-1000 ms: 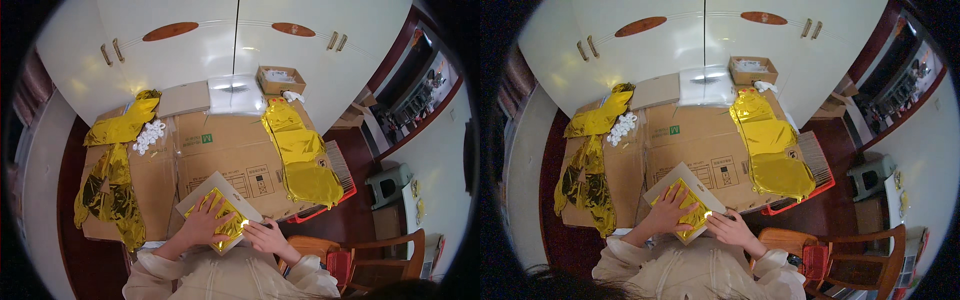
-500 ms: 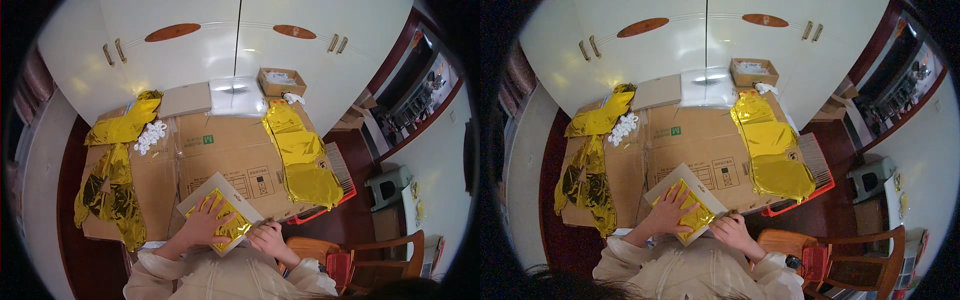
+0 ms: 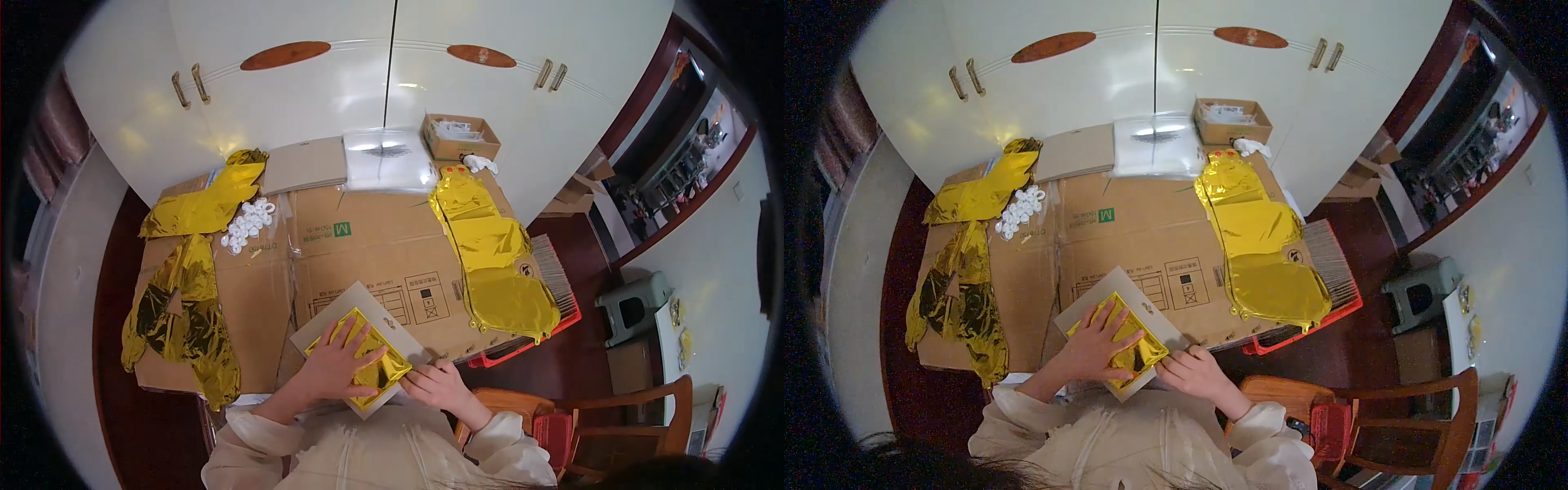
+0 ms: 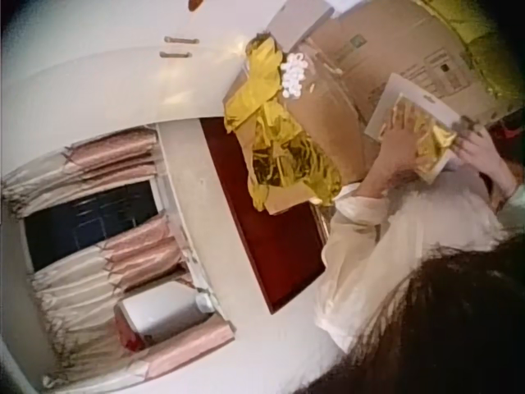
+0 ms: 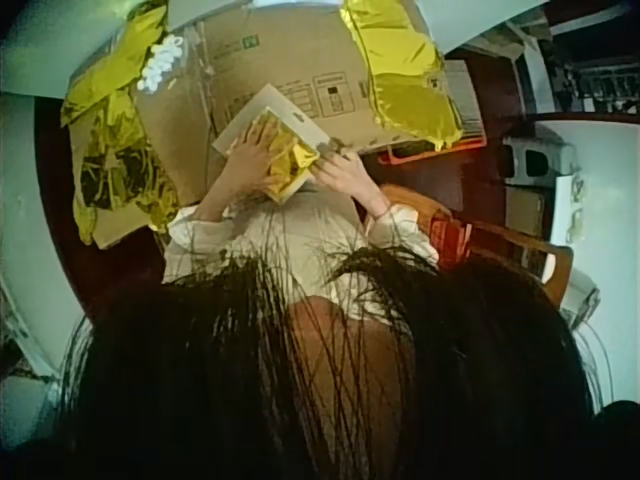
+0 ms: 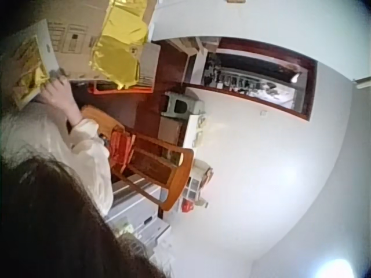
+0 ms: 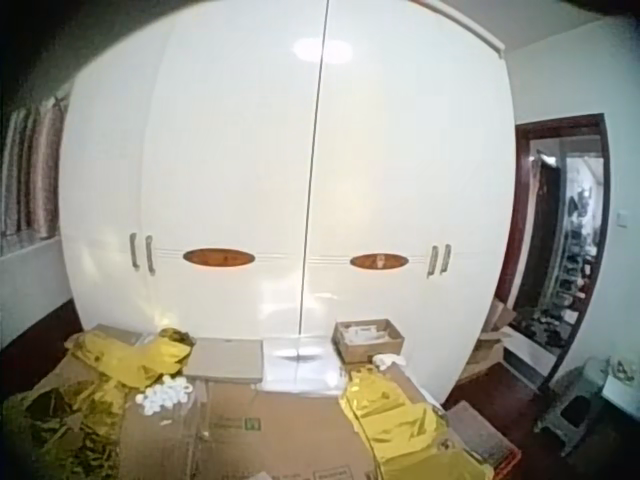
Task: Folding gold foil bags and placing them into a cardboard box.
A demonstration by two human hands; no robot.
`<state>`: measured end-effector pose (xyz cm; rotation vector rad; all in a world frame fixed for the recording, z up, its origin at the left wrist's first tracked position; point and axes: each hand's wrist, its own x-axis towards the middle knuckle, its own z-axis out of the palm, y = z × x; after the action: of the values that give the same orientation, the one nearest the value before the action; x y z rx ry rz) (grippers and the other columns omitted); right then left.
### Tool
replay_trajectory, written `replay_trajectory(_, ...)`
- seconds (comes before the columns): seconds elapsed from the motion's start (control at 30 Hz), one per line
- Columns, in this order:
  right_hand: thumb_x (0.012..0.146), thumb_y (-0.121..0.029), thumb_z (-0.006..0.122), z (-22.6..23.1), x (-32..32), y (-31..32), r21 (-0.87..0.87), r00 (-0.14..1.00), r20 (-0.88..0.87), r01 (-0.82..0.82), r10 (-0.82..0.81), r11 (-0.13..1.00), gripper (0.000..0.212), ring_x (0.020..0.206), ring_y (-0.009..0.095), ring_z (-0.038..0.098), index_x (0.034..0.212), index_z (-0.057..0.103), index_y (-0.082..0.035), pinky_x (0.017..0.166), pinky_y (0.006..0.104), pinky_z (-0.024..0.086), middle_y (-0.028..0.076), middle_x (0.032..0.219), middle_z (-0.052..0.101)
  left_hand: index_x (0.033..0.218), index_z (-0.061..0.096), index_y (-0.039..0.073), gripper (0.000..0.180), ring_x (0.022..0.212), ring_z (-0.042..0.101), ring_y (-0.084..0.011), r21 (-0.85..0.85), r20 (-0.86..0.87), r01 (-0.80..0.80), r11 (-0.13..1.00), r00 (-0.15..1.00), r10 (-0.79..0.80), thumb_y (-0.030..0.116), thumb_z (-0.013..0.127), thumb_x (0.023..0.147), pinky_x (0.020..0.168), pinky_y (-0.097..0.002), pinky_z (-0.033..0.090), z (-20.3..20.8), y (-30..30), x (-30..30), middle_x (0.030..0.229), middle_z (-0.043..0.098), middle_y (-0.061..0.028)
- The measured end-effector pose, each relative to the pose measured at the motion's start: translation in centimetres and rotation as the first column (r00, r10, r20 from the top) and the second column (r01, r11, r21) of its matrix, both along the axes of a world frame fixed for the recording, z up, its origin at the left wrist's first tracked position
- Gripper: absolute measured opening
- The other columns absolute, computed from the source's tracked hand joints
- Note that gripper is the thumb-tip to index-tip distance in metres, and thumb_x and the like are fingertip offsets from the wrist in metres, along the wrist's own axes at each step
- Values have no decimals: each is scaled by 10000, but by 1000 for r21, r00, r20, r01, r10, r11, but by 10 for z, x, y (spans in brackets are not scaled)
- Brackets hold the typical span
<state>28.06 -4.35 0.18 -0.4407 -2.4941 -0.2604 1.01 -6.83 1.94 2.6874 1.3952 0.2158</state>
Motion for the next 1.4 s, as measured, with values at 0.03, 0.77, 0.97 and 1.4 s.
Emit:
replay_trajectory(0.03,751,-181,674,2,0,1,9,1000,2,-10,10,1000,264,932,98,563,1014,673,-156,764,271,388,-53,1004,619,1418,472,271,810,1392,237,-486,0,-3,0,1000,1000,0,769,516,780,1108,-633,170,0,0,0,1500,319,-220)
replay_trajectory(0.77,733,-206,694,-5,-3,2,80,999,21,-48,46,996,276,846,86,505,1005,684,-155,749,264,378,-64,890,537,1420,466,267,804,1400,228,-485,4,9,-3,1000,1000,3,759,520,787,1106,-639,173,0,-1,0,1496,328,-230)
replay_trajectory(0.97,780,-183,644,-8,7,-11,20,999,31,-26,26,999,296,945,79,535,1073,675,-161,750,261,388,-56,1085,612,1421,467,267,810,1404,223,-484,-1,2,-2,1000,1000,2,767,512,785,1112,-636,166,-1,-1,-1,1496,329,-231)
replay_trajectory(1.4,801,-184,654,-16,10,-16,86,999,46,15,-19,996,348,954,70,529,1148,679,-159,749,259,382,-60,1151,587,1429,456,277,814,1410,205,-486,0,-6,3,1000,1000,-3,773,504,786,1120,-639,143,-3,-1,-1,1513,297,-229)
